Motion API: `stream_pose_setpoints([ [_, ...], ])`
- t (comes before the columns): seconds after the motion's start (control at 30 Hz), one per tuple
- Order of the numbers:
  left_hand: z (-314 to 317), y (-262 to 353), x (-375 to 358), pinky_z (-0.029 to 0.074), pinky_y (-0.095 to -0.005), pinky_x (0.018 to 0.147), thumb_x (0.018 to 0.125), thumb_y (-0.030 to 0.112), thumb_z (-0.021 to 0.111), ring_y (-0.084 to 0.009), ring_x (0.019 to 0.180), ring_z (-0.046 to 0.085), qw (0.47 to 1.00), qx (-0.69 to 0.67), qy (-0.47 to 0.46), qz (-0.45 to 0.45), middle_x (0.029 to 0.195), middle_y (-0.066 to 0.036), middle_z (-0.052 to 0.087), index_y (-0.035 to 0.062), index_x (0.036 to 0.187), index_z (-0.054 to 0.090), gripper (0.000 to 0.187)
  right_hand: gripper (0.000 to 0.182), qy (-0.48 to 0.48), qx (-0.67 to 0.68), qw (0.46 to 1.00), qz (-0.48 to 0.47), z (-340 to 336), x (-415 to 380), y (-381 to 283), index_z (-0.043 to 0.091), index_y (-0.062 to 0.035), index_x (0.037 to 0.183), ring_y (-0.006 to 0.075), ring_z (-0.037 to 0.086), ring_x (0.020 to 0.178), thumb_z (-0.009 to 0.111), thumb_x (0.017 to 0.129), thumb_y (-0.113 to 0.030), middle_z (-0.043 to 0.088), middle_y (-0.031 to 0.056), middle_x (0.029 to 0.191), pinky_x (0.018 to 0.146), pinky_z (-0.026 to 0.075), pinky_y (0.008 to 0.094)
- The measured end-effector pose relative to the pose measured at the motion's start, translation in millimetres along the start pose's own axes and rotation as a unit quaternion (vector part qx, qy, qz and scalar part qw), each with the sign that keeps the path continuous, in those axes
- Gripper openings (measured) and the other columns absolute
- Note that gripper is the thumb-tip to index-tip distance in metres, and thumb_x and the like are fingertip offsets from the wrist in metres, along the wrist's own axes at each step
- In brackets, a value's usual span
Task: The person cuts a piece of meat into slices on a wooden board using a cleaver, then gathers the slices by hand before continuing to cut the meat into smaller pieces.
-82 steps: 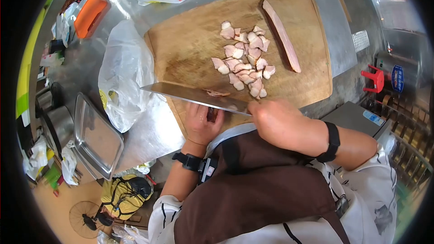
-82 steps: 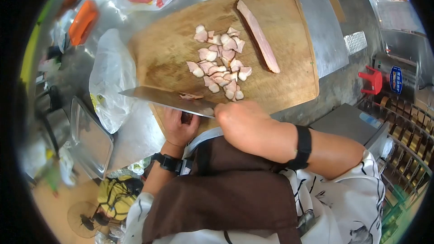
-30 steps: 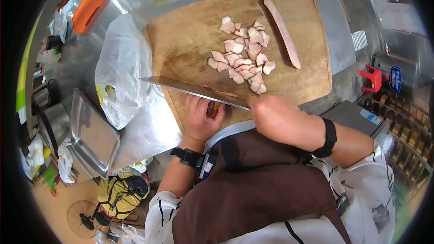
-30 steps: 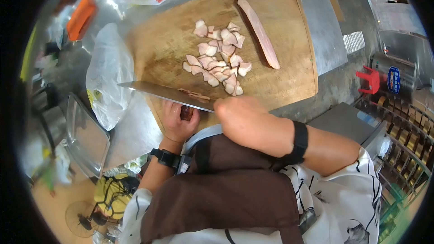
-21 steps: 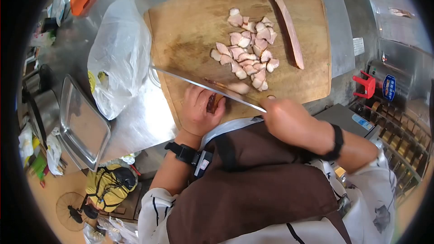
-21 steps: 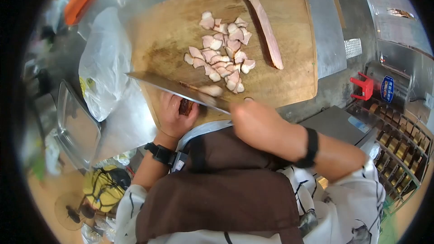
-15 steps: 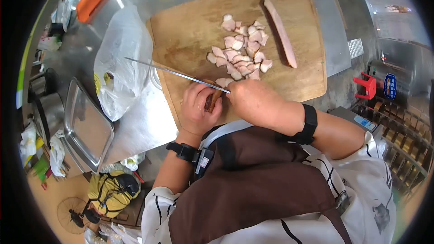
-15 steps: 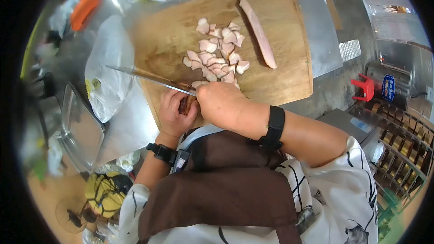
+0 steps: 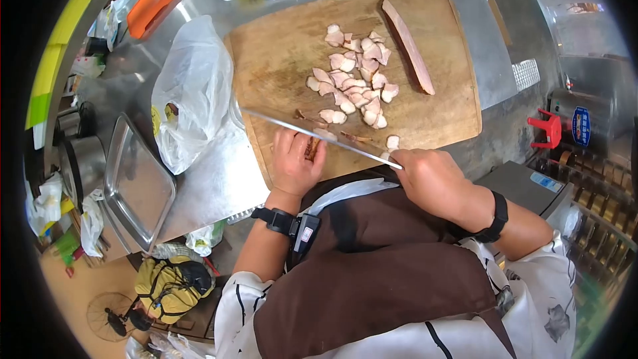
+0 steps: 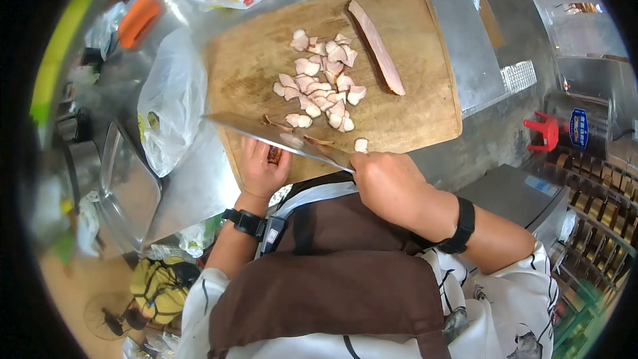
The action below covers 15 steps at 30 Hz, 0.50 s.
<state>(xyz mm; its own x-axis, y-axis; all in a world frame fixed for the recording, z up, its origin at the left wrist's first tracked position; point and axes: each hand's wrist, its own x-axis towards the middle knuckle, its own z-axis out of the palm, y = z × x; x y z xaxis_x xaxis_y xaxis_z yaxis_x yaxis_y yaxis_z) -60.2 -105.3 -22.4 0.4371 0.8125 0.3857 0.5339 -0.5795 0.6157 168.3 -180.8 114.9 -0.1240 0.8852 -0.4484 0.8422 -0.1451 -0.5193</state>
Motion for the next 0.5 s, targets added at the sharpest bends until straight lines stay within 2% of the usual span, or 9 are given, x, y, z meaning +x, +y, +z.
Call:
stream_pose_setpoints([
  [0.07,-1,0,1,0.049,-0.044,0.076,0.07,0.007,0.078,-0.0361,0.089,0.056,1.0,0.008,0.001,0.015,0.099,-0.015,0.058,0.0032,0.097,0.065,0.03,0.01,-0.02,-0.019,1.0,0.006,-4,-3,-1,0.06,0.0013,0.085,0.0416,0.065,0.072,0.056,0.086,-0.008,0.065,0.0234,0.074,0.067,0.052,0.0485],
  [0.17,1,-2,1,0.049,-0.0432,0.076,0.069,0.006,0.078,-0.0359,0.089,0.056,1.0,0.002,0.004,0.01,0.098,-0.014,0.058,0.0028,0.096,0.064,0.031,0.013,-0.041,-0.031,0.999,0.015,-9,-3,2,0.064,-0.0012,0.095,0.0427,0.064,0.074,0.061,0.089,-0.012,0.066,0.0216,0.078,0.067,0.052,0.0494],
  [0.33,0,-3,2,0.049,-0.0431,0.077,0.068,0.006,0.078,-0.0355,0.089,0.057,1.0,-0.004,0.001,0.0,0.099,-0.014,0.059,0.0029,0.097,0.064,0.032,0.013,-0.061,-0.038,0.997,-0.003,-16,7,2,0.063,-0.0008,0.093,0.0423,0.064,0.071,0.062,0.088,-0.013,0.065,0.0214,0.073,0.064,0.052,0.0497],
  [0.5,2,-6,-1,0.05,-0.0433,0.082,0.067,0.005,0.079,-0.0362,0.095,0.058,1.0,-0.016,-0.003,-0.023,0.102,-0.013,0.059,0.0035,0.099,0.064,0.035,0.013,-0.084,-0.038,0.995,-0.033,-3,40,-4,0.062,0.0005,0.086,0.0421,0.064,0.069,0.061,0.088,-0.012,0.064,0.0229,0.071,0.063,0.051,0.0503],
])
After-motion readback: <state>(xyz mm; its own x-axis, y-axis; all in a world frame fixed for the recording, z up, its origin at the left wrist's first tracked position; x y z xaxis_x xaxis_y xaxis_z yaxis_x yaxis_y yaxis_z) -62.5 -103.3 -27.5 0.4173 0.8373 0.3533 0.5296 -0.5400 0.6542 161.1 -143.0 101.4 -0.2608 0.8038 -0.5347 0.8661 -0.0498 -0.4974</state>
